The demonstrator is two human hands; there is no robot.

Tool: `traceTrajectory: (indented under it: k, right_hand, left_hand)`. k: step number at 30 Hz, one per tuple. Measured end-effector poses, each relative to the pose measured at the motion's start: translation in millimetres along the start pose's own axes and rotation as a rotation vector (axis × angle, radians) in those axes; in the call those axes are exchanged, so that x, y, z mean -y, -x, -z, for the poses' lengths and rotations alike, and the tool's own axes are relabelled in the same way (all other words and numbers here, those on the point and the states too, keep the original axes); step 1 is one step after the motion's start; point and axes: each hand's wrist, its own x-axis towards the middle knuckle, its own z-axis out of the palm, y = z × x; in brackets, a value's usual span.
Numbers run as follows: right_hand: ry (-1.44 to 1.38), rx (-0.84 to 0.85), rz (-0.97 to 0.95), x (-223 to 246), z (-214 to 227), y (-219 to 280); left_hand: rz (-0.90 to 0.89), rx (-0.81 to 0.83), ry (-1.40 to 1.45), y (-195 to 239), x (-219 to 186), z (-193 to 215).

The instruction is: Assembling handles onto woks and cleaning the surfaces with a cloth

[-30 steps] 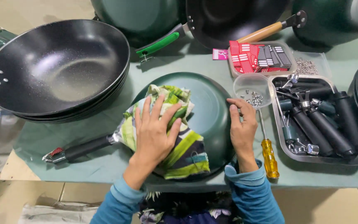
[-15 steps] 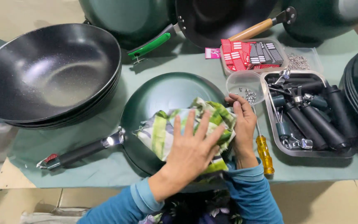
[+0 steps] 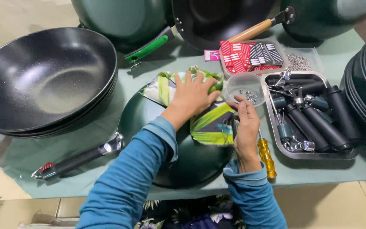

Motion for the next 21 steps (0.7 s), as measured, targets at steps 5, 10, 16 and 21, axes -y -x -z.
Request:
traceTrajectory:
  k: [5, 10, 16, 21]
  right_hand:
    - [0.139, -0.012, 0.03, 10, -6, 6]
    - [0.182, -0.026, 0.026, 0, 1, 2]
    - [0.026, 0.021, 0.052, -20, 12, -8]
    - [0.212, 0.03, 0.135, -9, -3, 5]
  left_hand:
    - [0.059, 0.037, -0.013, -7, 9, -1]
    - [-0.181, -0.084, 0.053, 54, -21, 30]
    - [-0.35, -0.066, 0.06, 86, -26, 36]
    - [-0.222, 0.067, 0.176, 36, 8, 35]
